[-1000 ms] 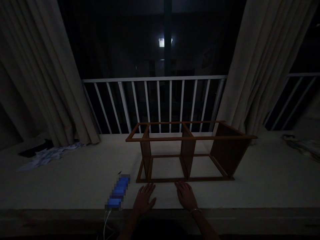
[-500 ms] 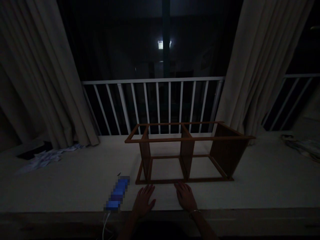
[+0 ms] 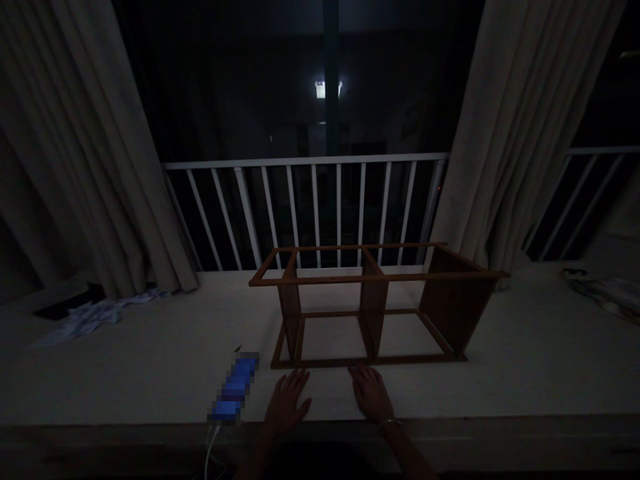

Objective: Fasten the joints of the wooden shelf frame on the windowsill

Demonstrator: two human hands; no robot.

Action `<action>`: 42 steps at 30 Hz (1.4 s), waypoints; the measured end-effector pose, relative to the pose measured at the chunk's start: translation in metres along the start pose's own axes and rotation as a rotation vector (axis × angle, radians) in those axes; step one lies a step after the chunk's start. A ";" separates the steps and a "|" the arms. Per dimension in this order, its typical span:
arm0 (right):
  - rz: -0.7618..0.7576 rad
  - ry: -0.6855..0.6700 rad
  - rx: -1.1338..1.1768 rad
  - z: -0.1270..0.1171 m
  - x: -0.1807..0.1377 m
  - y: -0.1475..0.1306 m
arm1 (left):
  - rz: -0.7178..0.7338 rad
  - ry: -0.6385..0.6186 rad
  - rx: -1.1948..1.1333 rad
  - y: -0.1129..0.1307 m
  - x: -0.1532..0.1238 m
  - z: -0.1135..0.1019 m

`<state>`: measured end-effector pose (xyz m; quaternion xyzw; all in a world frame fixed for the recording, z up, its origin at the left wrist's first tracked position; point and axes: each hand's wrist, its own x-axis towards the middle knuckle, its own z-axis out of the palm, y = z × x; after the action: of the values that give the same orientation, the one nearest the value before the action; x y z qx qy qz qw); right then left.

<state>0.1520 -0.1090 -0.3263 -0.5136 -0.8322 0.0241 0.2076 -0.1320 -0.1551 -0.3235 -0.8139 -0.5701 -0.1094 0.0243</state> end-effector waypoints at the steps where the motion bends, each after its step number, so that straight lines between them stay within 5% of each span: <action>1: -0.002 0.000 0.001 0.000 0.000 0.000 | 0.000 0.003 0.005 0.000 0.000 0.000; 42: -0.009 0.030 0.000 -0.001 0.000 0.000 | -0.005 -0.006 -0.016 0.002 0.000 -0.003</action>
<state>0.1524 -0.1091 -0.3255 -0.5103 -0.8312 0.0155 0.2200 -0.1302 -0.1559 -0.3203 -0.8131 -0.5711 -0.1114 0.0157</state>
